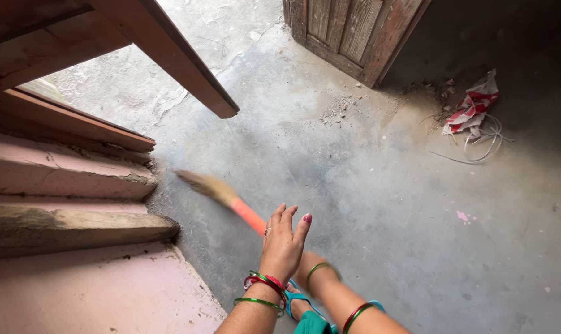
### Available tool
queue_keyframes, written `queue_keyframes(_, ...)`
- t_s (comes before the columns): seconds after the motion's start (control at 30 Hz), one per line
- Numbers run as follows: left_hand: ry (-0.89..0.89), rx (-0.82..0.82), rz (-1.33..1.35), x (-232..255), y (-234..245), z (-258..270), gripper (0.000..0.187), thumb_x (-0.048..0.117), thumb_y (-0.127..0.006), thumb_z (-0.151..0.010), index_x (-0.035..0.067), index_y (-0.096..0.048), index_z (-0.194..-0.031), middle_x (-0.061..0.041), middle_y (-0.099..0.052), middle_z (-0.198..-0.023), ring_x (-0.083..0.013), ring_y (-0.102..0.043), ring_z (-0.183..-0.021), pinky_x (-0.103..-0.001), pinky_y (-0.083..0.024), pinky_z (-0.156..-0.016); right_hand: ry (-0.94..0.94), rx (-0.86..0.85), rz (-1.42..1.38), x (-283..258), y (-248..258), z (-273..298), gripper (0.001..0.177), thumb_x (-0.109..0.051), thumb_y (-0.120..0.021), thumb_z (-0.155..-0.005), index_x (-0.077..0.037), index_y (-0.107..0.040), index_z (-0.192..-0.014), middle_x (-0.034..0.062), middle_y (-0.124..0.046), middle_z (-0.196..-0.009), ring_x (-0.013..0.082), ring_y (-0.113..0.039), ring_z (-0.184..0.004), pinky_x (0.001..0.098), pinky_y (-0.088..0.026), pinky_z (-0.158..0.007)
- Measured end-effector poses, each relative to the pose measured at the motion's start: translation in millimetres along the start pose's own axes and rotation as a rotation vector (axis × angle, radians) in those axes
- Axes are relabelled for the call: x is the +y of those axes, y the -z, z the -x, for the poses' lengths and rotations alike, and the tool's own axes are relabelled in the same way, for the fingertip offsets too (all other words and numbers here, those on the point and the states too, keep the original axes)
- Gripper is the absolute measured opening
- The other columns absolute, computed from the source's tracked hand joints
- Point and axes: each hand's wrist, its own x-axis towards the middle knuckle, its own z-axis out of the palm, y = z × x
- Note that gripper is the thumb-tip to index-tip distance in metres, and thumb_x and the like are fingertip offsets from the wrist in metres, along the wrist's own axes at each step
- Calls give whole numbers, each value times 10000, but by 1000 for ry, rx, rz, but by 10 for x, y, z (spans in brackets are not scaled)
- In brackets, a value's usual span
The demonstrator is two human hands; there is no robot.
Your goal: The person sweeps debris from a concrete floor near a doorway and down a staircase using a broom.
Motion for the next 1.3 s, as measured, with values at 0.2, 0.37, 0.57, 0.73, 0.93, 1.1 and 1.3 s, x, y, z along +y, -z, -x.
queue_keyframes(0.2,-3,9,-72,38,24,4,620,544,-498,-969,117,-548,-1415,-124,-392,-1586,-320,-366,-1459,-476,-313,-1168,-284,127,-506,313,488,362,641,-194,-639,-920,-322,-400,-1501,141,-749,-1027,304,-746,-691,431,-593,-570)
queue_keyframes(0.37,-16,-34,-71,283,-59,71,606,543,-494,-978,122,-547,-1411,-137,-395,-1571,-323,-358,-1462,-474,-316,-1163,-397,247,-892,545,749,633,610,-165,-660,-928,-306,-444,-1480,107,-654,-835,201,-602,-542,351,-476,-423)
queue_keyframes(0.57,-79,-86,-33,679,-285,169,598,530,-497,-977,120,-552,-1409,-148,-394,-1576,-324,-362,-1461,-471,-322,-1166,-426,438,-1216,928,899,879,558,-180,-660,-938,-258,-463,-1454,97,-622,-822,200,-594,-566,341,-463,-416)
queue_keyframes(0.73,-93,-118,-30,920,-544,212,595,524,-496,-982,114,-547,-1409,-152,-391,-1572,-331,-348,-1471,-476,-296,-1171,-420,529,-1227,760,871,1220,605,-187,-655,-932,-282,-387,-1465,89,-644,-801,220,-596,-523,373,-459,-403)
queue_keyframes(0.93,-163,-90,-23,1063,-842,285,596,519,-516,-976,105,-558,-1402,-181,-400,-1561,-369,-383,-1436,-468,-311,-1164,-219,296,-787,652,527,1296,553,-168,-582,-961,-214,-350,-1461,119,-698,-787,224,-628,-512,370,-481,-419)
queue_keyframes(1.1,-178,-57,-23,1048,-949,320,584,508,-527,-973,89,-587,-1376,-198,-434,-1537,-381,-413,-1417,-462,-332,-1162,-124,15,-426,868,444,865,498,-157,-567,-969,-263,-377,-1417,120,-671,-782,239,-615,-533,388,-468,-431)
queue_keyframes(1.3,-181,-65,-43,1014,-1047,352,599,515,-514,-978,66,-587,-1368,-186,-465,-1522,-360,-420,-1427,-455,-323,-1164,-339,128,-982,1266,1025,758,446,-145,-549,-978,-321,-409,-1364,123,-638,-777,257,-600,-558,409,-452,-445)
